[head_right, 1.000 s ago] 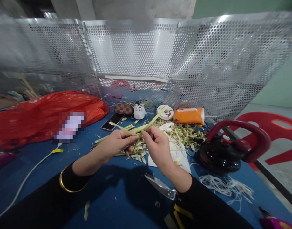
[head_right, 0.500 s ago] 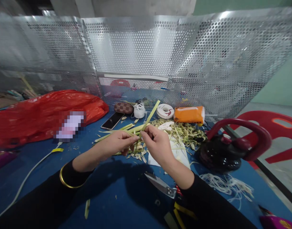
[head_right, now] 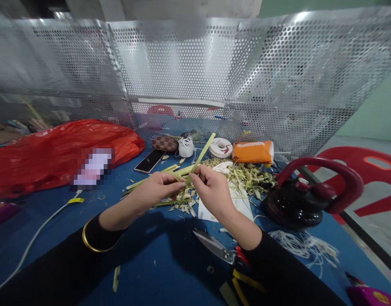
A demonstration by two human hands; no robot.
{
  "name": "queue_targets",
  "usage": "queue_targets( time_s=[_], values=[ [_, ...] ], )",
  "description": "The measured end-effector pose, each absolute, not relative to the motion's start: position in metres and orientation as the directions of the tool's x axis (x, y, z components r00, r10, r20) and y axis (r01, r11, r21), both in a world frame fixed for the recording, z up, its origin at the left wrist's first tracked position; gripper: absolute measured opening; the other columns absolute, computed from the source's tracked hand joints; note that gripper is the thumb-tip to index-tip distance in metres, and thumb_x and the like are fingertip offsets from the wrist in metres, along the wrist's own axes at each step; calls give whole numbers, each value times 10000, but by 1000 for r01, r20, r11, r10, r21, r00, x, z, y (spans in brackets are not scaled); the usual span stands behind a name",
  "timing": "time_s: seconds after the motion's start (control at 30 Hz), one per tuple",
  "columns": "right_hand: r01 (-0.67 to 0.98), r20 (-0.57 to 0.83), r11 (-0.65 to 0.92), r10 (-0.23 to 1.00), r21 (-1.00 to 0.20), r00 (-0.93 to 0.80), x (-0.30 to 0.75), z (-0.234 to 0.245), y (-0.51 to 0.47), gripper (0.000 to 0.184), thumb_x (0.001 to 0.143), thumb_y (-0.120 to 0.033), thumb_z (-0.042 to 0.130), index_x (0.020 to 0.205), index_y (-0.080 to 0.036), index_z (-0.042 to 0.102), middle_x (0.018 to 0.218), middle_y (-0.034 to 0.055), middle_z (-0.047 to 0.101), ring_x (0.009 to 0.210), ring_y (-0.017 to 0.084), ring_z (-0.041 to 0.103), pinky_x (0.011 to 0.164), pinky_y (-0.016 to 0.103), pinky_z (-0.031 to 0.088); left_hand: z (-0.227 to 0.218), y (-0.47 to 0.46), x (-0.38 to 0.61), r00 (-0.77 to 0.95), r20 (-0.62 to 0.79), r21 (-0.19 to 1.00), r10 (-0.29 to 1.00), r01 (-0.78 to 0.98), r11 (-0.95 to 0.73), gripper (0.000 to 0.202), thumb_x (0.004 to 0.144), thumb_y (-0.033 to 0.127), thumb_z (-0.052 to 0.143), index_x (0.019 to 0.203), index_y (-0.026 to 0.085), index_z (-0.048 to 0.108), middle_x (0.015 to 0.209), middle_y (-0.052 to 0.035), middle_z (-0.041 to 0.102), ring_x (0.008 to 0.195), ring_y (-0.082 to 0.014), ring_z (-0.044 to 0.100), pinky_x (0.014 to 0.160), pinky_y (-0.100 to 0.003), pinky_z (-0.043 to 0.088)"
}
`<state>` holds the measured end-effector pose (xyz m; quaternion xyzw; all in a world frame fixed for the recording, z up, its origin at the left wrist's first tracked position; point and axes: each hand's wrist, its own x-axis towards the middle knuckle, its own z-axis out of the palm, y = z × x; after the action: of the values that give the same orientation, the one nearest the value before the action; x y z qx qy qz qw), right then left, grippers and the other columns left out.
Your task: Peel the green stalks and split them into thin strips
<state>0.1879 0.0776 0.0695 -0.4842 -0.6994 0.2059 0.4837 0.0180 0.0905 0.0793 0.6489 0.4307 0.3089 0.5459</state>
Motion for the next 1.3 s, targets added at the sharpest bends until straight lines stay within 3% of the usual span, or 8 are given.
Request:
queue_targets(
  time_s=[0.3,0.57,0.7,0.87,0.97,1.07,1.17,1.3],
  values=[
    [475,476,449,877,-757,-71,190,72,77,274,836,-274,530,593,-205,423,507,-78,298,497,97,304,490,240,252,80,90,15,455,-150,978,878,196,66,133,686,218,646,795,142,634,633,20,570,534,-98,514,563,-257,417],
    [477,460,438,885,-762,-79,186,69,76,252,828,-261,523,599,-202,438,499,-77,312,487,95,303,481,240,240,73,91,18,447,-33,910,894,384,-158,143,670,152,600,789,140,678,601,40,518,529,-77,407,496,-222,293],
    [464,459,437,885,-771,-71,186,68,77,268,822,-268,529,587,-206,416,499,-75,319,485,94,308,480,238,243,78,90,16,473,-121,958,873,284,-21,150,682,226,664,811,150,657,569,59,488,492,-73,400,470,-218,307],
    [457,441,426,894,-780,-80,186,68,77,234,823,-280,532,610,-201,477,494,-76,328,480,96,307,478,238,244,84,87,13,512,-220,972,831,184,144,284,758,391,655,623,169,543,447,67,447,390,-58,369,413,-208,298],
    [465,438,428,894,-775,-93,185,67,77,232,824,-274,534,609,-198,491,503,-72,334,488,98,318,483,240,246,83,87,13,504,-239,968,830,194,161,241,771,387,657,703,163,600,393,82,431,340,-56,359,392,-201,311],
    [476,449,437,888,-763,-95,186,67,77,222,824,-259,530,613,-200,494,501,-74,332,485,98,318,481,240,243,85,88,12,520,-276,957,808,224,183,176,768,309,664,822,143,652,532,19,610,397,-69,496,427,-196,371],
    [474,463,441,883,-762,-78,187,68,77,247,822,-261,534,593,-206,462,494,-78,306,483,99,313,480,238,246,89,87,10,542,-310,949,781,217,226,140,766,260,657,799,124,657,782,-66,716,500,-83,601,457,-190,390],
    [438,434,419,898,-796,-70,187,67,78,267,824,-275,545,584,-205,450,503,-73,316,494,99,316,484,236,260,89,86,12,544,-337,941,768,159,300,219,782,344,677,772,129,642,706,-51,702,478,-80,589,436,-177,367]
  ],
)
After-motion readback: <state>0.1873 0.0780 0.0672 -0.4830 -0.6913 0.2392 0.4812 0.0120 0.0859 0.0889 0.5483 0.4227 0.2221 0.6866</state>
